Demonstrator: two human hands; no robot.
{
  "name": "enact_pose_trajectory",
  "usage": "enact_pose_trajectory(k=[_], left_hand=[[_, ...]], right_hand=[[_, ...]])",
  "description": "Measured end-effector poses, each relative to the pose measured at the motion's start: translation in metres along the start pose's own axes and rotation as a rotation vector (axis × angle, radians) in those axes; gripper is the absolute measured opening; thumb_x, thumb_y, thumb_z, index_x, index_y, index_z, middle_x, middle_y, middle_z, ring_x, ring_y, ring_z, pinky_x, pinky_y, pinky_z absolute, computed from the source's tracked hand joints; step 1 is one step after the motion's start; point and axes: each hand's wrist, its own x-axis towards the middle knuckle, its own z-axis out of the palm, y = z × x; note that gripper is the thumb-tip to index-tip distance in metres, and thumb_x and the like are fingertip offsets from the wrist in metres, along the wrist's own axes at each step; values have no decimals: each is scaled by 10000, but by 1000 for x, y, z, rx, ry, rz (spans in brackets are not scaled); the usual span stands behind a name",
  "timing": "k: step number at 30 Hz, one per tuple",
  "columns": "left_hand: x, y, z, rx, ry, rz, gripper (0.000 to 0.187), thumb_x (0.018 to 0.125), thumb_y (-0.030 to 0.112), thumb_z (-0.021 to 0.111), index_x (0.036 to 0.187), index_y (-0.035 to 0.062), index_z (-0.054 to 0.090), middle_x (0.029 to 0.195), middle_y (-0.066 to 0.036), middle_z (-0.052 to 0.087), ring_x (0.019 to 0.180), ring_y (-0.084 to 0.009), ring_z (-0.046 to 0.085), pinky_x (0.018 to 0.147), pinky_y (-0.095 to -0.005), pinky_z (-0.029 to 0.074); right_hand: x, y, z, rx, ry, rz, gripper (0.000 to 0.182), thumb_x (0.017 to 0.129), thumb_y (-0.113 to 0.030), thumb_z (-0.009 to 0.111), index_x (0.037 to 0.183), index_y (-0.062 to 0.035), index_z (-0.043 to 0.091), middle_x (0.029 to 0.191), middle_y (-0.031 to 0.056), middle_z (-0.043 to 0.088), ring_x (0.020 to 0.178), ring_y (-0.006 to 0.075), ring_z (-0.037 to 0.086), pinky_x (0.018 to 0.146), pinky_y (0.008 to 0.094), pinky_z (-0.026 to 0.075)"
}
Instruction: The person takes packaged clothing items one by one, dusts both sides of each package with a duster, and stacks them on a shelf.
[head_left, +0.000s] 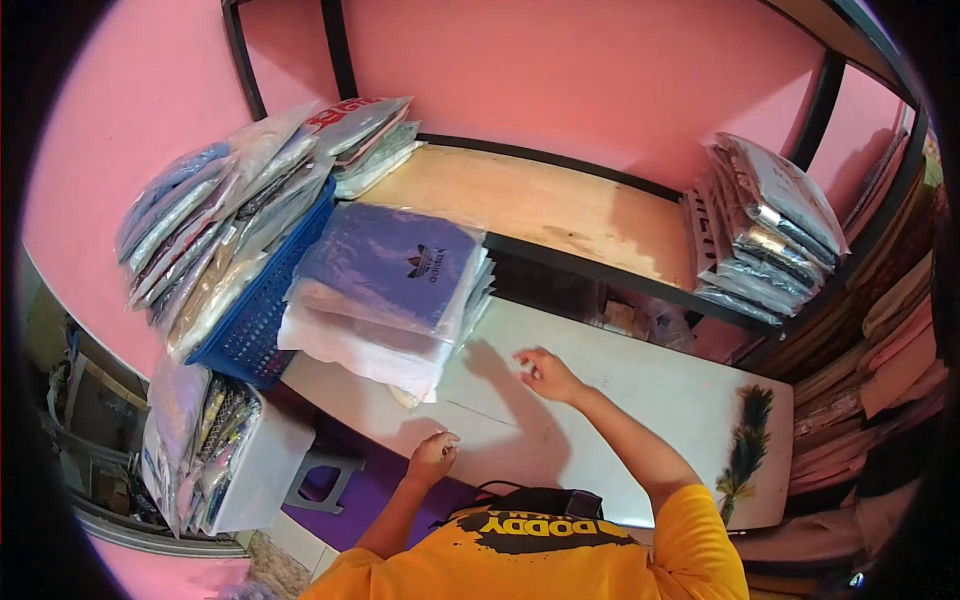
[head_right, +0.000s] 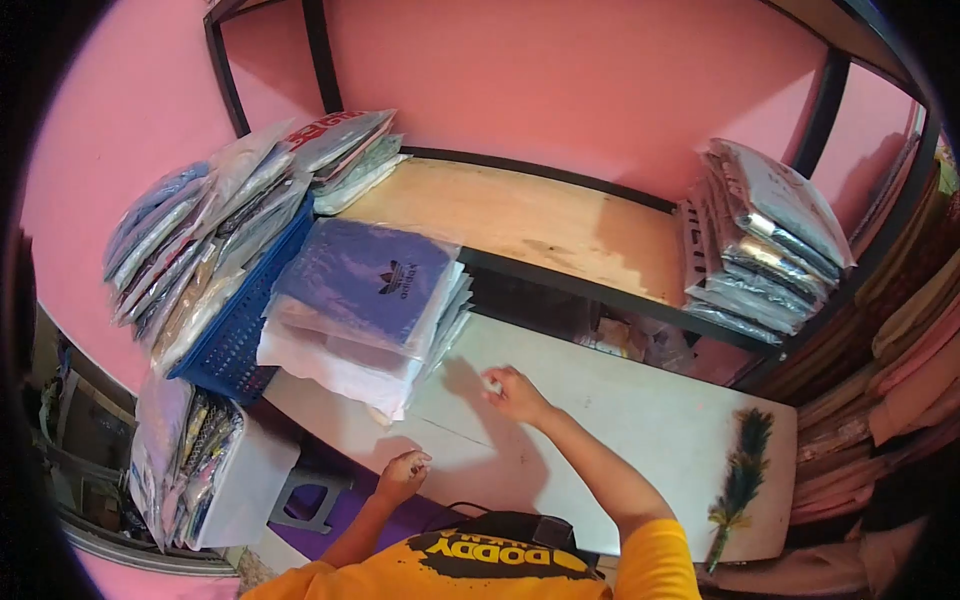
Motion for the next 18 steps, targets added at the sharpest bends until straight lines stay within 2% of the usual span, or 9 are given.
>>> enact_pose_trajectory(k=[3, 5, 6, 8, 10, 12, 13, 16, 18], left_hand=[[4, -13, -25, 5, 31, 29, 186, 716, 88, 563, 893, 30, 552, 713, -110, 552, 606, -197, 542, 584, -286, 446], [9, -17, -41, -18, 48, 65, 185, 712, 81, 574, 888, 29, 551, 704, -104, 547, 601, -189, 537, 577, -279, 443], [13, -17, -50, -44, 62, 97, 186, 707, 75, 585, 884, 29, 551, 695, -99, 543, 596, -181, 531, 571, -273, 440], [20, -2, -68, -80, 107, 123, 182, 705, 70, 581, 881, 33, 551, 718, -103, 553, 609, -190, 546, 568, -278, 443], [31, 9, -83, -118, 149, 145, 178, 703, 65, 577, 877, 38, 551, 740, -106, 563, 621, -199, 562, 565, -284, 446], [44, 15, -93, -176, 251, 294, 120, 714, 84, 595, 811, 20, 563, 682, -83, 550, 566, -142, 539, 512, -251, 425], [52, 16, -94, -178, 252, 298, 120, 714, 84, 595, 811, 20, 563, 682, -83, 550, 566, -142, 539, 512, -251, 425], [74, 20, -92, -362, 352, 229, 104, 750, 101, 580, 743, -2, 567, 640, -57, 547, 523, -91, 513, 472, -221, 398], [87, 26, -93, -475, 407, 157, 164, 800, 138, 548, 738, -13, 567, 601, 9, 525, 493, -38, 461, 449, -182, 361]], right_hand=[[63, -19, 37, 66, 88, -33, 394, 751, -226, 606, 1073, -33, 483, 926, 100, 529, 673, 146, 514, 593, 261, 440], [97, -32, 55, 304, 167, 186, 450, 770, -277, 595, 1105, -13, 451, 930, 80, 530, 706, 128, 507, 606, 258, 436], [109, -39, 60, 303, 172, 179, 450, 770, -277, 595, 1105, -13, 451, 930, 80, 530, 706, 128, 507, 606, 258, 436], [126, -49, 66, 651, 224, 354, 485, 763, -282, 597, 1095, 39, 448, 904, 110, 557, 743, 149, 536, 642, 268, 436], [144, -33, 78, 645, 250, 347, 468, 746, -301, 618, 1047, 29, 475, 847, 88, 567, 727, 142, 534, 625, 265, 434], [157, -23, 87, 623, 407, 335, 408, 720, -309, 644, 924, 24, 526, 772, 77, 580, 675, 147, 541, 599, 267, 436], [160, -20, 88, 481, 450, 374, 309, 725, -284, 637, 782, 6, 547, 698, 69, 580, 624, 146, 539, 574, 270, 434], [160, -20, 84, 212, 394, 409, 260, 737, -258, 619, 721, -8, 553, 674, 77, 582, 618, 149, 545, 575, 274, 434], [156, -22, 81, 255, 401, 389, 231, 757, -237, 595, 733, -12, 549, 668, 63, 573, 604, 138, 529, 560, 272, 423]])
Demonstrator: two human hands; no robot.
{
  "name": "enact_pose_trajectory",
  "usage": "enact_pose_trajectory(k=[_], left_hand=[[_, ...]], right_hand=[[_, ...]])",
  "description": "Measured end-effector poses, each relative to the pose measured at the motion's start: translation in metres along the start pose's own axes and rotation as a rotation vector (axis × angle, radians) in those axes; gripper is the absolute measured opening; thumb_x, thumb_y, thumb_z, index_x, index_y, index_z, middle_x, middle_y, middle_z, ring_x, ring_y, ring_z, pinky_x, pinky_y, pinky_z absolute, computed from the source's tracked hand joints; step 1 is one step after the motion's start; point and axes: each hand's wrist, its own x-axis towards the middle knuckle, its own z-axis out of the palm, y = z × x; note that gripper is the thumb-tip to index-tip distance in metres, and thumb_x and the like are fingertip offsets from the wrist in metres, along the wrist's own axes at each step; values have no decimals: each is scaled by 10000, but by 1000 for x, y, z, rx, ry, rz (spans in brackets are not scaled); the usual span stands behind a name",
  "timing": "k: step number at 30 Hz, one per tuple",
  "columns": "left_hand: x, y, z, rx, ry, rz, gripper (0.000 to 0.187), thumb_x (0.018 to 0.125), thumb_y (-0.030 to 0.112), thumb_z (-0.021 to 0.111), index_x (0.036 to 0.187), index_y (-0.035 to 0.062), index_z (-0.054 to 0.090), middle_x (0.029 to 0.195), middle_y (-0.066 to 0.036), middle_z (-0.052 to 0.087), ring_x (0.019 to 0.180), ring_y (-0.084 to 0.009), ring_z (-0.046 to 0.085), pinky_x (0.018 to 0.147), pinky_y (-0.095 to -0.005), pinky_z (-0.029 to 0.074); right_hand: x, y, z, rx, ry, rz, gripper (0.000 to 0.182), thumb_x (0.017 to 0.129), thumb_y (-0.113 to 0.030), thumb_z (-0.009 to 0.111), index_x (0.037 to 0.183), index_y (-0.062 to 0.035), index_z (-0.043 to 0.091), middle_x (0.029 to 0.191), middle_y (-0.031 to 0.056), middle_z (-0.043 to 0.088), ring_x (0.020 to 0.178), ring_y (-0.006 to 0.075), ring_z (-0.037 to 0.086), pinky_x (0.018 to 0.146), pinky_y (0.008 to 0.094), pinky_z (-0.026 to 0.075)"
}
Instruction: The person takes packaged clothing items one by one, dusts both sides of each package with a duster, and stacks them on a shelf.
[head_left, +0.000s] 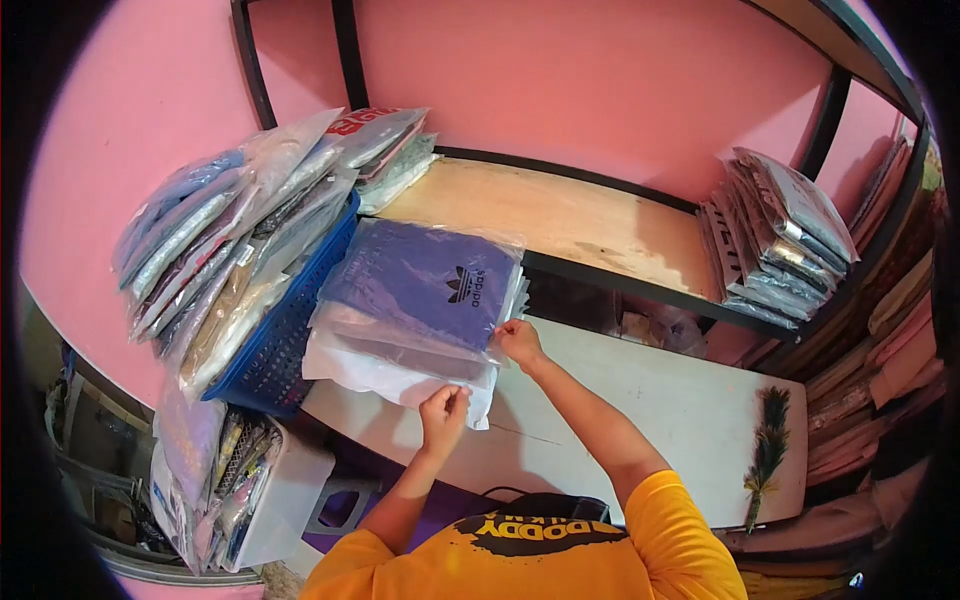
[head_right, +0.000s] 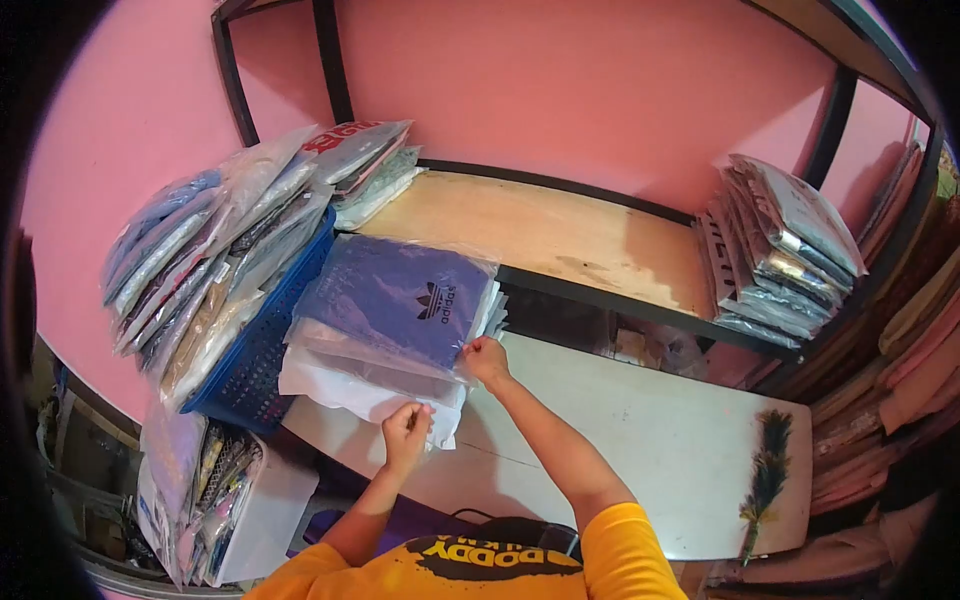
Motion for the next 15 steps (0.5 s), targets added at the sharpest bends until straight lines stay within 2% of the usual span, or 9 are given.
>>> enact_pose_trajectory(k=[2, 4, 5, 8, 9, 10, 12, 13, 15], left_hand=[[9, 6, 3, -89, -34, -107, 268, 835, 235, 500, 775, -18, 565, 617, -24, 538, 509, -71, 500, 466, -196, 390], [18, 10, 5, -361, -16, -414, 432, 849, 384, 430, 859, -32, 545, 667, -87, 553, 539, -130, 541, 498, -220, 433], [20, 10, 3, -387, -64, -461, 565, 835, 490, 371, 977, -43, 492, 752, -157, 551, 643, -211, 572, 590, -272, 470], [27, 18, 8, -597, -12, -596, 604, 823, 521, 362, 1041, -35, 452, 854, -177, 531, 797, -251, 555, 698, -315, 461], [27, 27, 8, -705, 36, -667, 516, 817, 437, 456, 1067, -14, 437, 952, -148, 512, 907, -244, 512, 778, -343, 426], [27, 26, 14, -708, 27, -668, 516, 817, 437, 456, 1067, -14, 437, 952, -148, 512, 907, -244, 512, 778, -343, 426], [25, 21, 24, -776, 193, -458, 440, 769, 225, 599, 1096, -6, 414, 1024, -108, 499, 948, -203, 481, 812, -328, 393], [19, 17, 29, -763, 260, -438, 405, 715, 35, 623, 1074, 22, 436, 1011, -62, 502, 901, -168, 488, 800, -293, 383], [8, 22, 41, -749, 253, -388, 375, 718, 3, 605, 1057, 34, 449, 993, -51, 506, 881, -155, 492, 787, -282, 389]], right_hand=[[-7, -1, -4, 56, 1, -13, 204, 777, -216, 571, 745, -16, 545, 662, 50, 563, 591, 128, 512, 544, 271, 413], [-21, -15, -17, 336, -105, 19, 152, 816, -178, 520, 765, -35, 529, 640, -7, 513, 571, 84, 443, 522, 241, 369], [-31, -22, -24, 335, -95, 18, 152, 816, -178, 520, 765, -35, 529, 640, -7, 513, 571, 84, 443, 522, 241, 369], [-75, -35, -38, 484, -279, -25, 148, 843, -167, 491, 728, -74, 494, 607, -59, 426, 549, 41, 359, 507, 199, 313], [-91, -34, -40, 490, -338, -46, 159, 846, -181, 489, 724, -80, 485, 612, -62, 418, 557, 37, 358, 514, 194, 314], [-105, -30, -41, 504, -389, -55, 162, 849, -187, 486, 725, -82, 483, 617, -60, 410, 558, 41, 356, 518, 193, 316], [-130, -25, -48, 519, -434, -59, 165, 851, -193, 483, 727, -84, 480, 622, -58, 402, 560, 44, 355, 521, 193, 317], [-142, -24, -55, 588, -497, -22, 141, 842, -176, 491, 740, -80, 482, 633, -50, 414, 569, 49, 368, 534, 199, 328], [-153, -10, -71, 663, -551, 20, 117, 832, -159, 500, 752, -75, 484, 643, -42, 426, 578, 53, 381, 546, 204, 339]])
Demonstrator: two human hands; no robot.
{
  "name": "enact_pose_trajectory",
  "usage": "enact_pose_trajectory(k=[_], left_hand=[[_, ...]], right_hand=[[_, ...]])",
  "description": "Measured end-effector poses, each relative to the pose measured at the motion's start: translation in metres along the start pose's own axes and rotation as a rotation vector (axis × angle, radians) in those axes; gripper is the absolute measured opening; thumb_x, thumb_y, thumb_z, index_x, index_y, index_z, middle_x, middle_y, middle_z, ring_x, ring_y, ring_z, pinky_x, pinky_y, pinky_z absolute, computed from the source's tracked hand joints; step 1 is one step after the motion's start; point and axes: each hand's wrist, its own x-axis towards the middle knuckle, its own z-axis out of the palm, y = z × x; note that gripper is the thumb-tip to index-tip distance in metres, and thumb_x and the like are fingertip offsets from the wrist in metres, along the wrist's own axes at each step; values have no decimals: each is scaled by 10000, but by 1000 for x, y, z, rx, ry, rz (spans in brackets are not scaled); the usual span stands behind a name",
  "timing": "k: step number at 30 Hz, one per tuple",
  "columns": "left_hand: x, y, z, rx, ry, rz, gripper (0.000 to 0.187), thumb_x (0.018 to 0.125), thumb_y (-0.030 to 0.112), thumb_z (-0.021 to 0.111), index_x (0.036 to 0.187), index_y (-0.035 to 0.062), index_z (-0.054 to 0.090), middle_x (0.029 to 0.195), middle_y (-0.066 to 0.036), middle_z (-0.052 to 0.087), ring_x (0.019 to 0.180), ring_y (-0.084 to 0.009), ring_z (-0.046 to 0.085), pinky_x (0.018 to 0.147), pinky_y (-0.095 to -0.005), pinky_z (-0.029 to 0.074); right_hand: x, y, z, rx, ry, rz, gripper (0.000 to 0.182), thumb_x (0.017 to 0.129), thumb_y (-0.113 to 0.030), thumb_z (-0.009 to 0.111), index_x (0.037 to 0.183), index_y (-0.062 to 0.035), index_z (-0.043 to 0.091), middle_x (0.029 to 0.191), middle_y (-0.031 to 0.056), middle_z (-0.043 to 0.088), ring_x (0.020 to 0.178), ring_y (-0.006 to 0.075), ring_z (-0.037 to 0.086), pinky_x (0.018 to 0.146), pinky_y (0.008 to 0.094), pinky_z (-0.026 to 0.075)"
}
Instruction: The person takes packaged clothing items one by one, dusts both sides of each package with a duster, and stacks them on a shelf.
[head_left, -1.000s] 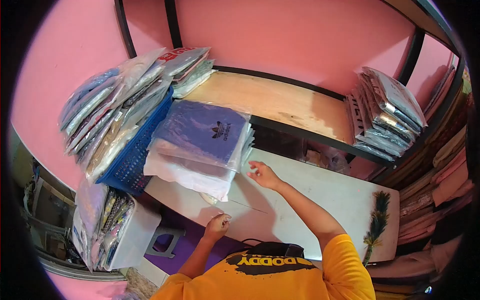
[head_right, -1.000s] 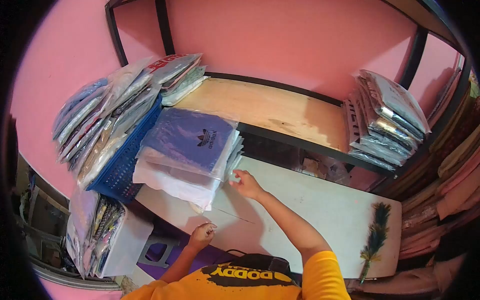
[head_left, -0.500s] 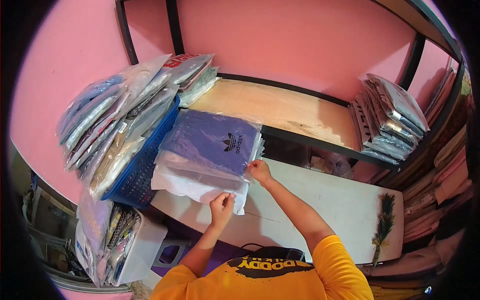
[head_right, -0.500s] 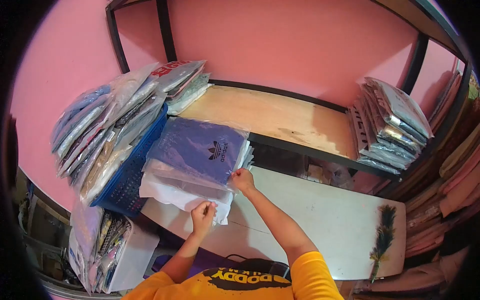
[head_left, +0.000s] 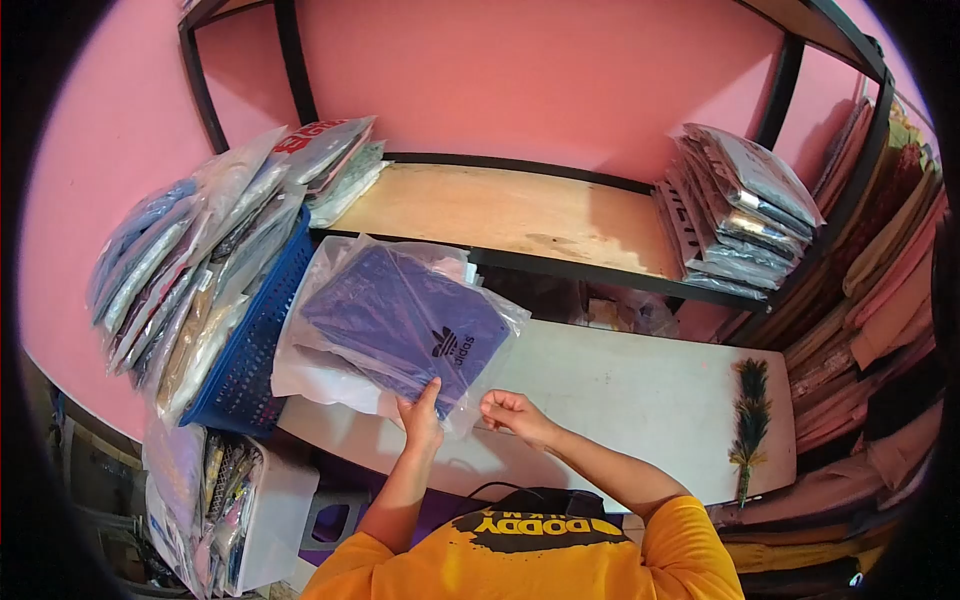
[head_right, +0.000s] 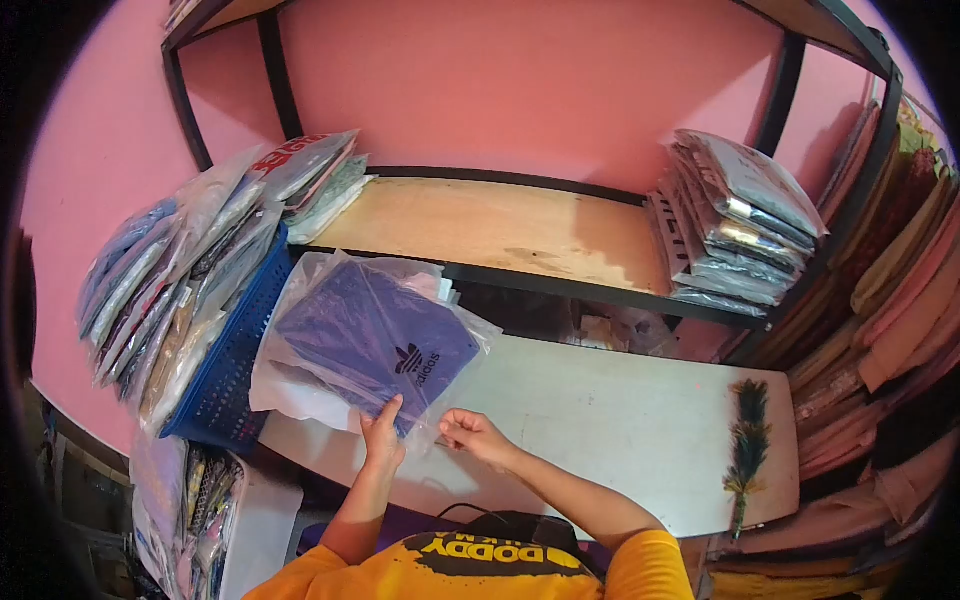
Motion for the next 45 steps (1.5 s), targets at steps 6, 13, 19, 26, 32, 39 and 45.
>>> enact_pose_trajectory(k=[6, 13, 19, 26, 32, 39, 45], left_hand=[[-46, 26, 36, 36, -159, 22, 352, 723, -40, 577, 1043, 53, 463, 932, -21, 519, 828, -112, 503, 754, -242, 400], [-108, 46, 86, 178, -403, -100, 407, 721, -35, 571, 1098, 47, 443, 984, -33, 519, 888, -120, 505, 782, -250, 401], [-98, 4, 104, 305, -566, -482, 401, 739, 25, 576, 1115, 37, 437, 998, -35, 518, 897, -125, 503, 810, -262, 391], [-98, -99, 88, 645, -1130, -576, 571, 760, 70, 585, 1241, 16, 283, 1123, -49, 444, 1012, -152, 428, 876, -285, 349], [-64, -186, 23, 1573, -1579, -757, 451, 759, 268, 598, 1103, 9, 464, 901, -59, 556, 779, -142, 513, 668, -287, 435], [-35, -268, 80, 1208, -551, -224, 640, 665, 413, 668, 1097, -14, 466, 1038, -103, 534, 891, -209, 529, 743, -309, 425], [-60, -229, 142, 500, -323, -502, 483, 731, 299, 649, 1074, -1, 488, 1014, -61, 539, 901, -148, 500, 787, -276, 383]], right_hand=[[-44, 30, -89, 740, -50, 305, 581, 798, -517, 349, 1055, -7, 454, 1027, 194, 532, 949, 310, 526, 834, 378, 416], [-101, -2, -121, 967, -44, 234, 700, 798, -580, 307, 1201, -10, 363, 1175, 174, 442, 1083, 275, 443, 906, 388, 359], [-170, -17, -137, 525, 68, -20, 524, 790, -135, 521, 1255, -28, 304, 1223, 123, 406, 1124, 213, 393, 948, 337, 309], [-266, 16, -196, 1, 621, -199, 768, 612, 136, 598, 1271, -91, 276, 1160, 62, 442, 1044, 166, 436, 890, 299, 360], [-327, 97, -236, -834, 508, 453, 475, 643, 65, 582, 1084, -73, 474, 861, 61, 570, 761, 159, 556, 699, 260, 453], [-227, 88, -291, 289, 901, 40, 435, 705, -69, 641, 1089, 12, 453, 926, 92, 566, 800, 179, 558, 740, 298, 451], [-205, 56, -291, 493, 736, 206, 417, 684, -43, 648, 1066, -3, 485, 917, 89, 575, 832, 176, 558, 755, 302, 449]])
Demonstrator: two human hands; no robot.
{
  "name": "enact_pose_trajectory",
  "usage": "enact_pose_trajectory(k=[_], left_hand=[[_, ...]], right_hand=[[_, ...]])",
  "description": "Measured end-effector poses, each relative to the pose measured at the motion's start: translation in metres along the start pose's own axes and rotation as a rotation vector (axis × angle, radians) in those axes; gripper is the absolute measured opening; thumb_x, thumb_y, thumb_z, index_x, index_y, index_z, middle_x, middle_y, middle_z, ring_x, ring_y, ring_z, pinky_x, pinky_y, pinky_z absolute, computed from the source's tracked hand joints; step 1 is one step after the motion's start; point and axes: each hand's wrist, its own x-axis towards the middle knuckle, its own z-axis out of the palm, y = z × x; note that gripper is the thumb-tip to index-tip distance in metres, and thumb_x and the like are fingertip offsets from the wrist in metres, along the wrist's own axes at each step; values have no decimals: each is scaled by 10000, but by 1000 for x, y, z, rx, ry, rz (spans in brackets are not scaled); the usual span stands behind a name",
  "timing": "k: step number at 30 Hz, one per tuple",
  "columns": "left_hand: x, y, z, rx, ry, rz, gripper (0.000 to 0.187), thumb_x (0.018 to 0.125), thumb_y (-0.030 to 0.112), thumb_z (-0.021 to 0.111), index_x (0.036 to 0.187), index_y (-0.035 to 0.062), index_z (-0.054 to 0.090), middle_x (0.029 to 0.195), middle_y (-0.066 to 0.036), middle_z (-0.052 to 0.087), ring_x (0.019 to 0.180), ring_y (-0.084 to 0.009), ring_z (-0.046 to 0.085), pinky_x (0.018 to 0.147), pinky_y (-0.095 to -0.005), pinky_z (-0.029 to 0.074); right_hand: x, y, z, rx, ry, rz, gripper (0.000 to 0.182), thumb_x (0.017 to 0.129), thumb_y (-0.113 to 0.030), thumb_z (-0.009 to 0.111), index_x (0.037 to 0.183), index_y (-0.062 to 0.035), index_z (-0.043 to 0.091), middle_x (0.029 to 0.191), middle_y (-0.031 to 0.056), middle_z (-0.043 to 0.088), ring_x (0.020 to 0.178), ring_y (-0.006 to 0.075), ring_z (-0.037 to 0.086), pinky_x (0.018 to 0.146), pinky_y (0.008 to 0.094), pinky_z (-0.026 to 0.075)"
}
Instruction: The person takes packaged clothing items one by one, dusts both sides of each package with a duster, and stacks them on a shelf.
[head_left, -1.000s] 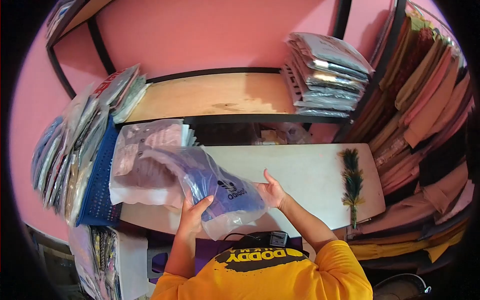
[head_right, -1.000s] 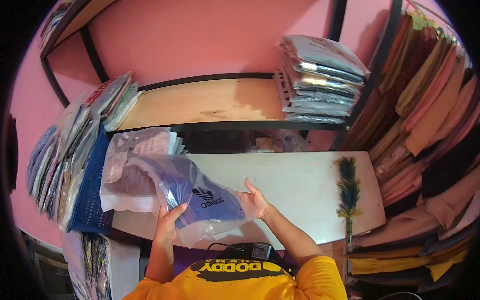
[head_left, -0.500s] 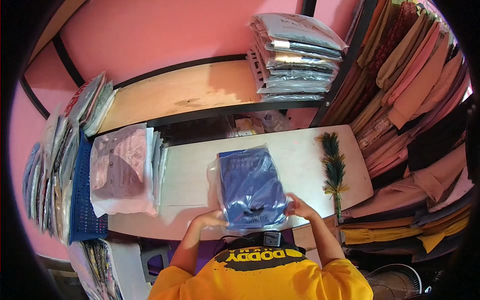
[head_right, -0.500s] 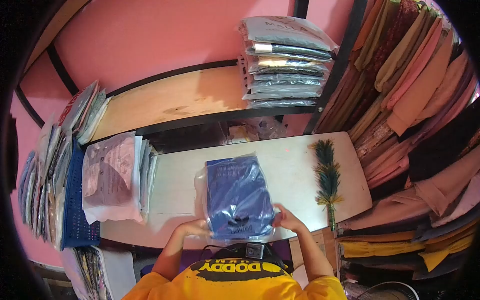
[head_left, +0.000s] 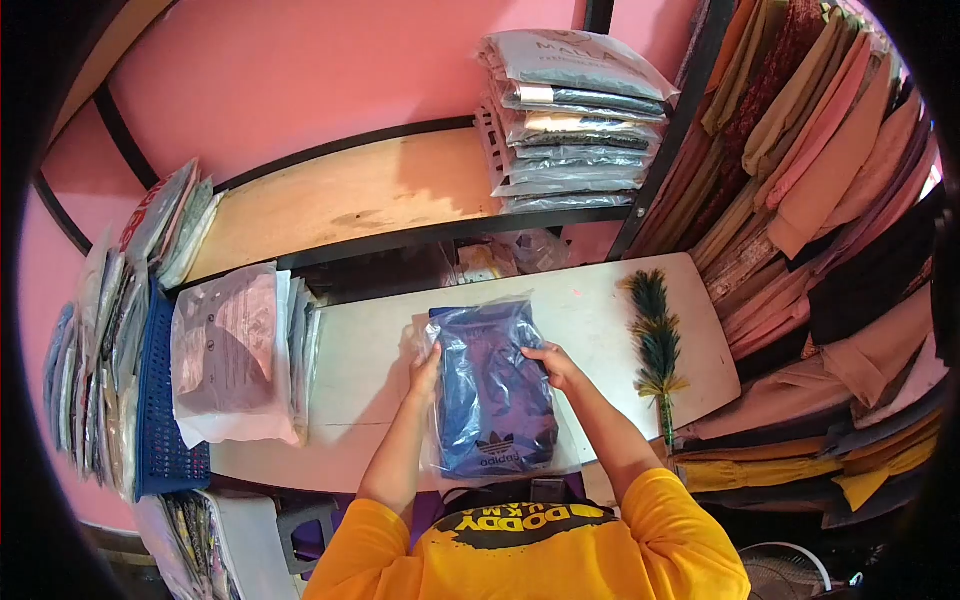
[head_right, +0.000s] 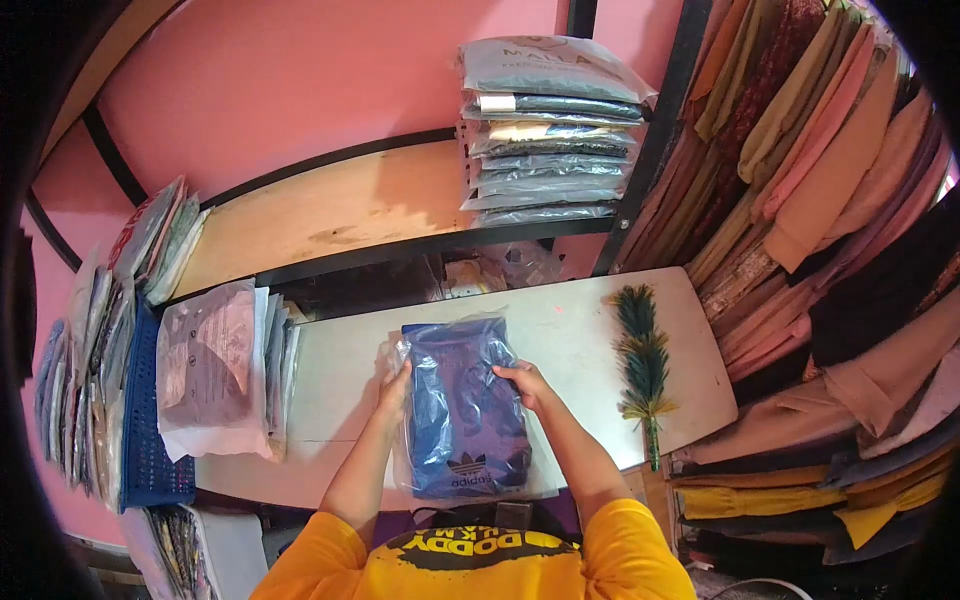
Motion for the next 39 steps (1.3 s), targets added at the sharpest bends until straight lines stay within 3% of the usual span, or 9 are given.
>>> enact_pose_trajectory(k=[8, 12, 14, 16, 18, 20, 24, 29, 39], left_hand=[[-62, 77, 31, -187, -203, 409, 330, 813, 299, 550, 996, 24, 547, 961, -20, 558, 902, -93, 486, 823, -240, 346], [-76, 107, 51, -233, -138, 568, 258, 810, 246, 564, 929, 18, 575, 920, -28, 575, 868, -92, 499, 799, -232, 366], [-86, 122, 51, -256, -114, 623, 218, 802, 211, 576, 912, 23, 583, 878, -28, 586, 820, -97, 516, 761, -233, 390], [-95, 139, 47, -205, -131, 958, 206, 808, 191, 567, 909, 12, 578, 845, -27, 591, 787, -100, 526, 734, -234, 403], [-106, 160, 51, 199, -65, 1079, 191, 830, 171, 533, 897, -5, 559, 828, -35, 589, 790, -86, 514, 719, -217, 396], [-99, 155, 60, 15, -193, 1010, 174, 842, 168, 511, 890, 4, 542, 811, -34, 587, 802, -82, 515, 714, -212, 394], [-99, 153, 54, 70, -368, 941, 166, 853, 163, 488, 906, 5, 491, 718, -43, 555, 652, -112, 553, 624, -236, 433], [-104, 172, 66, 127, -264, 889, 155, 853, 153, 484, 897, 5, 476, 667, -31, 533, 554, -104, 521, 545, -219, 421], [23, 82, 64, 215, -315, 527, 149, 838, 147, 482, 875, 3, 498, 744, -61, 561, 595, -118, 555, 596, -252, 438]], right_hand=[[-95, -56, 44, 93, 1, -759, 293, 785, -117, 564, 1057, -27, 503, 926, 23, 571, 839, 118, 529, 761, 248, 404], [-117, -87, 58, 85, 93, -878, 215, 837, -208, 515, 960, -36, 549, 868, 20, 570, 760, 89, 521, 712, 231, 413], [-141, -98, 65, -355, 368, -1203, 197, 856, -200, 485, 884, -26, 574, 825, 29, 576, 725, 85, 511, 672, 222, 405], [-160, -112, 89, -302, 453, -1574, 198, 863, -184, 473, 792, -20, 559, 731, -18, 541, 658, 48, 456, 577, 198, 366], [-162, -131, 77, -597, 676, -1410, 221, 877, -187, 446, 733, -34, 514, 669, -43, 479, 612, 30, 400, 548, 186, 341], [-159, -137, 87, -356, 430, -1400, 232, 891, -185, 414, 716, -46, 476, 636, -59, 430, 589, 18, 360, 524, 173, 317], [-163, -133, 78, -523, 539, -1431, 208, 894, -164, 402, 743, -50, 487, 646, -71, 430, 581, 9, 355, 506, 158, 299], [-184, -148, 103, -508, 597, -1395, 243, 891, -172, 406, 694, -51, 480, 561, -71, 404, 513, 8, 351, 449, 166, 284], [-19, -95, -5, -567, 567, -927, 259, 889, -200, 393, 689, -53, 471, 471, -3, 457, 440, 67, 465, 428, 215, 358]])
